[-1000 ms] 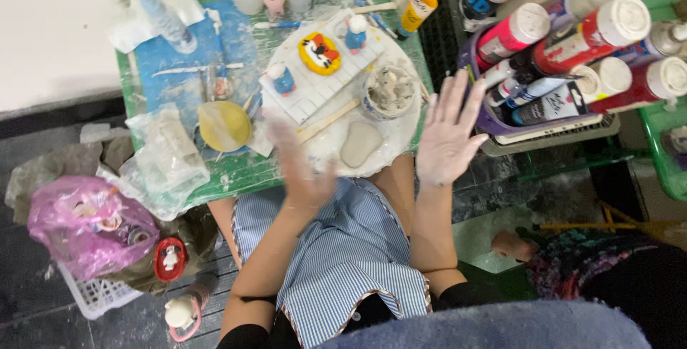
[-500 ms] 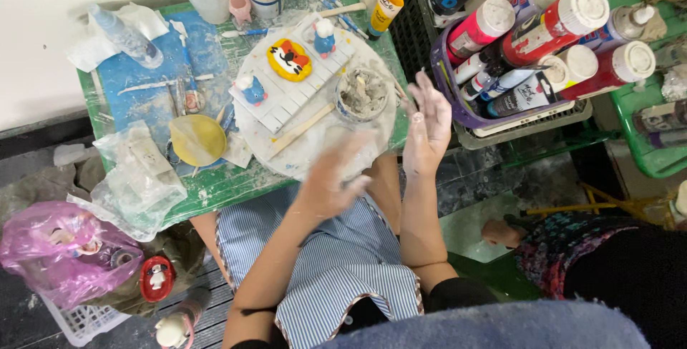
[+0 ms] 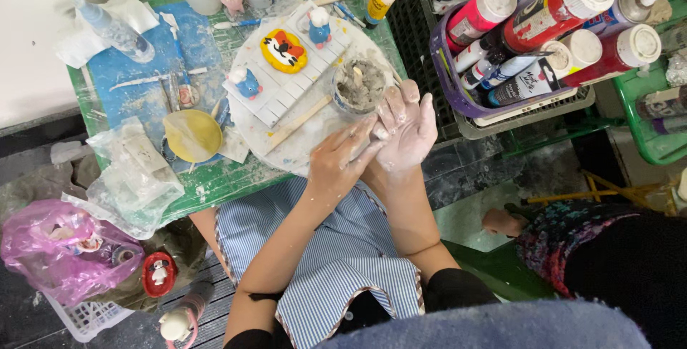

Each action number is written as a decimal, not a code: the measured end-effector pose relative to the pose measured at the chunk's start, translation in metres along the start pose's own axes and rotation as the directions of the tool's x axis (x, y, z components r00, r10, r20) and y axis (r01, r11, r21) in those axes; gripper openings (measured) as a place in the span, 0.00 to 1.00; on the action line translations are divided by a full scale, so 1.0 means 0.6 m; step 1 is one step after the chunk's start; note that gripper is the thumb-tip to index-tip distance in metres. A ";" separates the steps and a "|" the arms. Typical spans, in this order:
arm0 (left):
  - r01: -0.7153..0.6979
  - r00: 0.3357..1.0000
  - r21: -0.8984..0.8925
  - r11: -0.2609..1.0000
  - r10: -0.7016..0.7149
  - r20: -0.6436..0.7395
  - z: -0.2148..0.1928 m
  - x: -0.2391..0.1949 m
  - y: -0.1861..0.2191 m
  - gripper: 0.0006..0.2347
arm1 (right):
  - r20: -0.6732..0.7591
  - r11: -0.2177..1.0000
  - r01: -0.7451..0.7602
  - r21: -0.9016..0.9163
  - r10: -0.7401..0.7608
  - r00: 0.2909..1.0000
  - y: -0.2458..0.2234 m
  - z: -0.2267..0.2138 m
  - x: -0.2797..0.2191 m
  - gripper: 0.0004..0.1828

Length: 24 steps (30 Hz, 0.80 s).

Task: The person mixes clay in a container using a stick and their hands, then shapes the clay by pressing and smoothing it with their fingers.

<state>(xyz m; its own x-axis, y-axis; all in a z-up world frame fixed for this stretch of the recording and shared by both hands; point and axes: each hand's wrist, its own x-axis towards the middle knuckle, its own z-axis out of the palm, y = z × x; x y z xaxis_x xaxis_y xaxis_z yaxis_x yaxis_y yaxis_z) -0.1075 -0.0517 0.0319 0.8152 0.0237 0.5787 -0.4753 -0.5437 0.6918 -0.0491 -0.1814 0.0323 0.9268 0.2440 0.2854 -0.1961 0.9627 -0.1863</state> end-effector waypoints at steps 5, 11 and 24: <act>-0.156 0.982 0.038 0.987 0.160 -0.104 -0.008 0.010 -0.003 0.16 | -0.027 0.999 0.022 -0.041 -0.023 0.999 0.006 0.007 0.015 0.15; -0.238 0.965 0.169 0.957 0.252 -0.068 -0.004 0.032 -0.031 0.15 | -0.092 0.998 -0.009 -0.060 0.003 0.996 0.003 0.006 0.020 0.12; 0.187 0.967 -0.255 0.949 -0.223 -0.123 -0.038 0.071 -0.014 0.04 | -0.073 0.811 0.081 -0.580 -0.151 0.986 -0.018 -0.096 0.015 0.04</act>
<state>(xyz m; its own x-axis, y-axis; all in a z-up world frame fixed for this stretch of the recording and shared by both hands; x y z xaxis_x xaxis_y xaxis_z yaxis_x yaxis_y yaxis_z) -0.0761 -0.0272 0.0607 0.8538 0.2473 0.4581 -0.3830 -0.2976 0.8745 -0.0202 -0.1966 -0.0172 0.9666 0.0870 0.2411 0.1019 0.7325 -0.6731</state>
